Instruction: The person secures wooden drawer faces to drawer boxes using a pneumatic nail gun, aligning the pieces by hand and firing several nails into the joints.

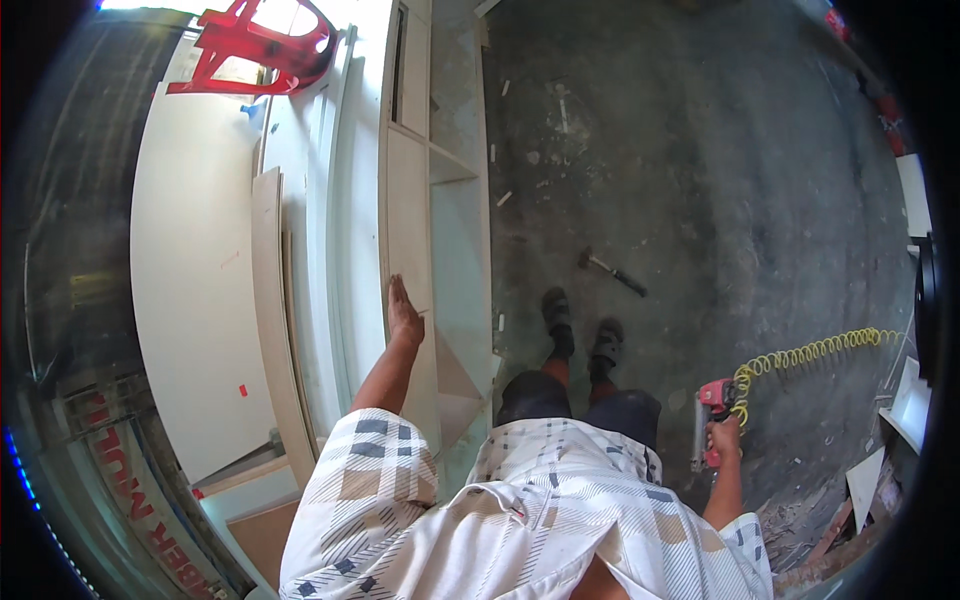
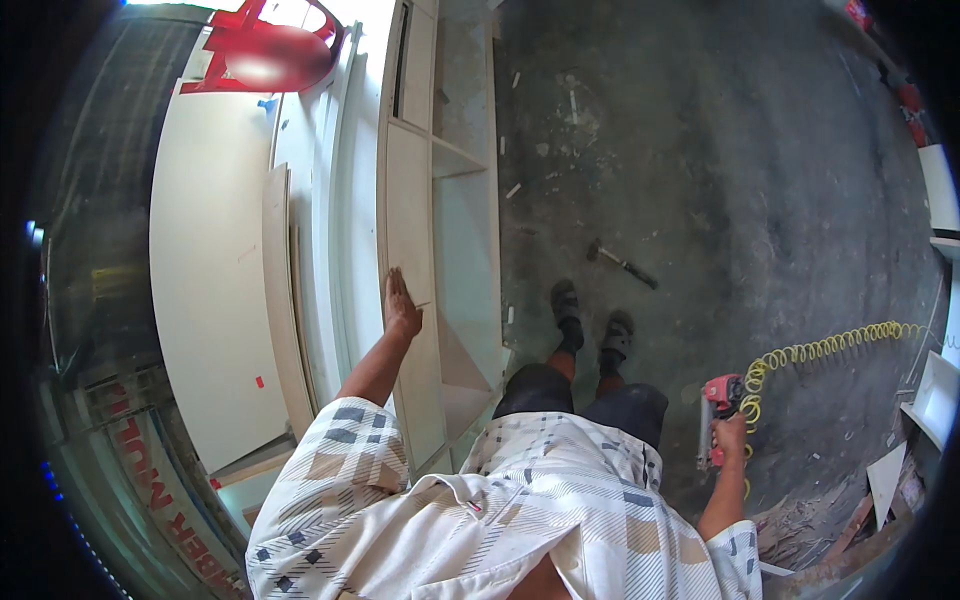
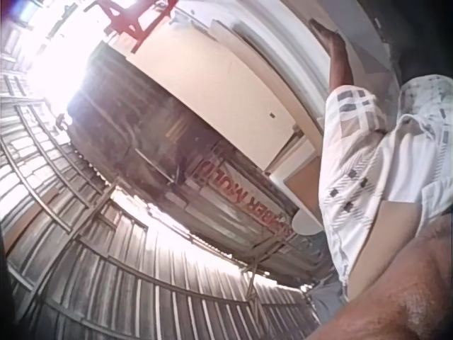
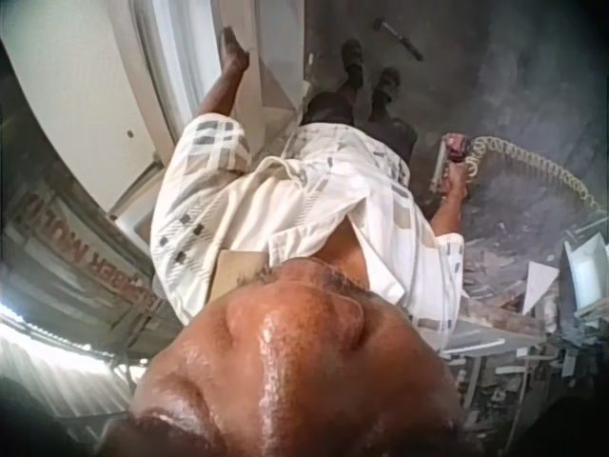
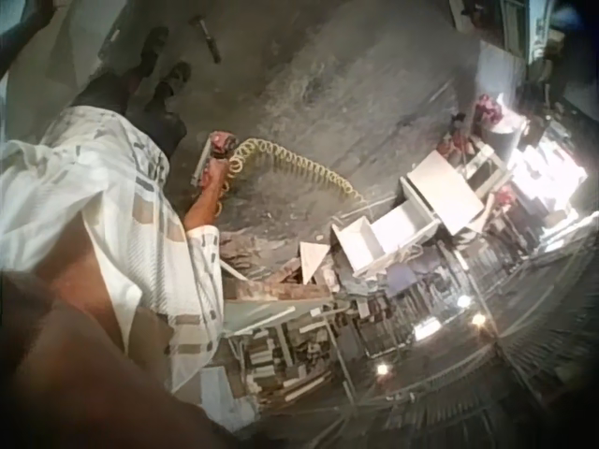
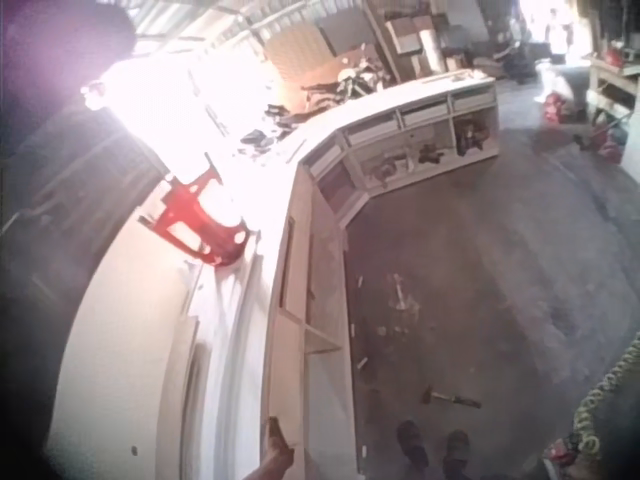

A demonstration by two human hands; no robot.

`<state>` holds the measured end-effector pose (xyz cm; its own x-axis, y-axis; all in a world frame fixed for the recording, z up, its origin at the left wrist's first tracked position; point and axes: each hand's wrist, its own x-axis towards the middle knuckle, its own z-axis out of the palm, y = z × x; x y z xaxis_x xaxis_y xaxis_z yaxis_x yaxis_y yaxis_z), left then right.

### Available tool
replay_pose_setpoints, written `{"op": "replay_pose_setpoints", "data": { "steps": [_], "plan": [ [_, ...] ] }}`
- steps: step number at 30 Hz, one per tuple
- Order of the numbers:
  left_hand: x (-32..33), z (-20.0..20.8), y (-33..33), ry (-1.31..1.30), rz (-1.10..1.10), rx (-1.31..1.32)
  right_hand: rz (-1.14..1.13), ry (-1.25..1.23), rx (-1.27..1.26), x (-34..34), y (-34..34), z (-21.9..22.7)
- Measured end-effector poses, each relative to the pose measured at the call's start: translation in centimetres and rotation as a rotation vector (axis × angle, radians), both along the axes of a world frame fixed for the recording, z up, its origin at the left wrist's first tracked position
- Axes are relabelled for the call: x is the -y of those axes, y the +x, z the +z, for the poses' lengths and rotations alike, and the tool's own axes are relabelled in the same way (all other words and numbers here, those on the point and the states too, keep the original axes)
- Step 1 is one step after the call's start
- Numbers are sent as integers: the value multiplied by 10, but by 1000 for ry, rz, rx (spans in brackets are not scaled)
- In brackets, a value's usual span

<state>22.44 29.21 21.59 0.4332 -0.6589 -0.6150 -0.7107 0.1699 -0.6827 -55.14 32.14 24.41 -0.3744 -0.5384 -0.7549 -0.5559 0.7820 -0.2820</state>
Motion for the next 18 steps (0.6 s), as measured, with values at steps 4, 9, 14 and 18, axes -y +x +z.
{"op": "replay_pose_setpoints", "data": {
  "steps": [4, 9, 14, 18],
  "plan": [
    [-13, 2, 2, 164, -51, -40, 11, 86, -2, -15, 29, 14],
    [-72, -28, 9, 288, -116, -130, 54, 165, -40, -29, 70, 35],
    [-120, -74, 6, 27, 32, -201, 180, 75, 12, -33, 99, 52],
    [-137, -77, -18, -21, 123, -265, 303, -51, -24, -25, 89, 41]
  ]
}}
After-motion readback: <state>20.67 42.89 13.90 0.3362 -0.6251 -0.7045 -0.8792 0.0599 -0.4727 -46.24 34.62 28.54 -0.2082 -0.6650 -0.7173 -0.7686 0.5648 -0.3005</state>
